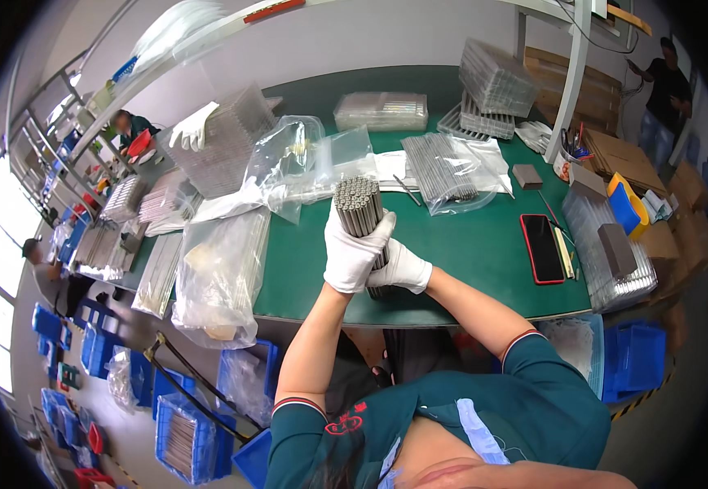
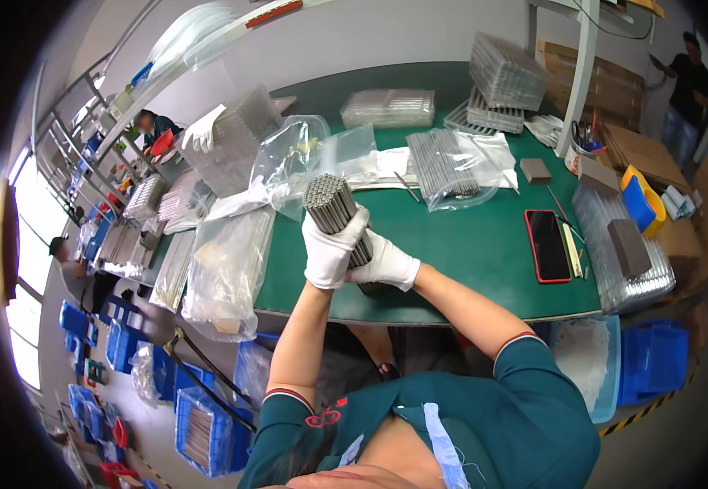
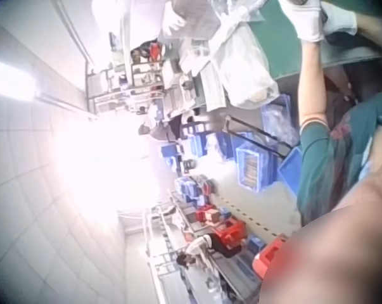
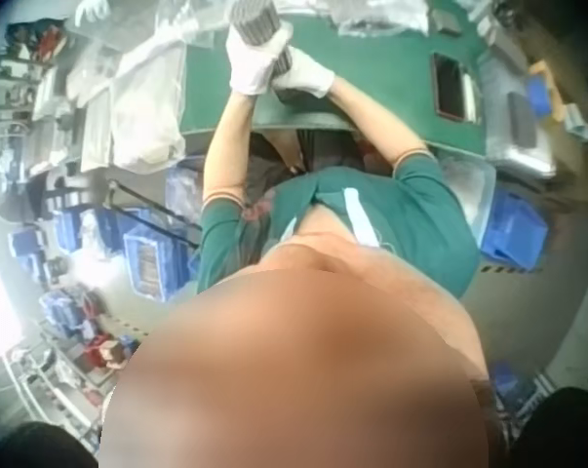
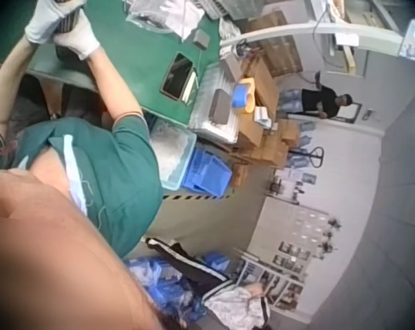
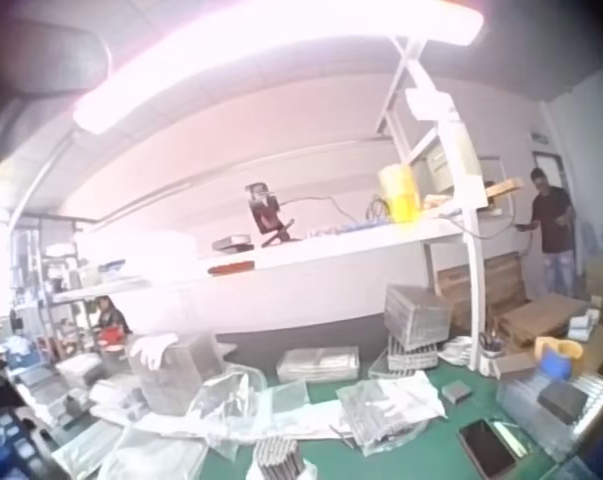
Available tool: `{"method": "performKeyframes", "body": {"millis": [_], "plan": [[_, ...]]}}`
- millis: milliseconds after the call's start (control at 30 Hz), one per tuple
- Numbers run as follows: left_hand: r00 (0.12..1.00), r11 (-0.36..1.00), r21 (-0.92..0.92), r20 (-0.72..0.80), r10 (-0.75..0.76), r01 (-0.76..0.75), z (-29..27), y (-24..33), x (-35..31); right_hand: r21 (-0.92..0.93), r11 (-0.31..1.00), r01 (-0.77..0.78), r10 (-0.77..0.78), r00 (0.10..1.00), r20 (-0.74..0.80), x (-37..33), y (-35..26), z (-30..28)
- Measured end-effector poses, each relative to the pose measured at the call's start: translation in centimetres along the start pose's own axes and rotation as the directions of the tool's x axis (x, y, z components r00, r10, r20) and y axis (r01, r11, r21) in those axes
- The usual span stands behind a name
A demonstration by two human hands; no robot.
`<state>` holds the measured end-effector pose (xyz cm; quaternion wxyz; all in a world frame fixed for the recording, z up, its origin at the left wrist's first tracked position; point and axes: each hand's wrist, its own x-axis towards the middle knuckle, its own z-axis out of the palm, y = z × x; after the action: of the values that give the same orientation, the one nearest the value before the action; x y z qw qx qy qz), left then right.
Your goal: Aligning and organizing a bundle of small metal rods at a workstation.
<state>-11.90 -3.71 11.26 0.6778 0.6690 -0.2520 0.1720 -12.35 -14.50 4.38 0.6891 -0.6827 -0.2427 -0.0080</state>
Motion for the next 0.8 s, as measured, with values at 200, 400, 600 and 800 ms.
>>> {"method": "performKeyframes", "body": {"millis": [200, 400, 600, 800], "plan": [[0.927, 0.947, -0.175, 0.312, -0.207, 0.270, -1.7, -0.1, 0.8, -0.202, 0.978, -0.057, 0.048, 0.998, -0.048, 0.2, 1.3, 0.2], [0.868, 0.891, -0.248, 0.428, -0.252, 0.381, -1.8, 1.5, 1.0, -0.069, 0.997, -0.028, 0.030, 0.999, 0.024, 0.3, 1.6, -0.4], [0.999, 0.994, -0.104, -0.033, 0.028, -0.031, 0.2, -1.7, 0.3, 0.337, 0.903, 0.265, -0.255, 0.964, -0.077, 1.6, -1.9, -2.0], [0.965, 0.986, -0.044, 0.216, -0.147, 0.159, -0.7, -0.8, 0.8, -0.132, 0.975, 0.181, -0.187, 0.982, -0.039, 4.0, -11.1, -1.2]]}}
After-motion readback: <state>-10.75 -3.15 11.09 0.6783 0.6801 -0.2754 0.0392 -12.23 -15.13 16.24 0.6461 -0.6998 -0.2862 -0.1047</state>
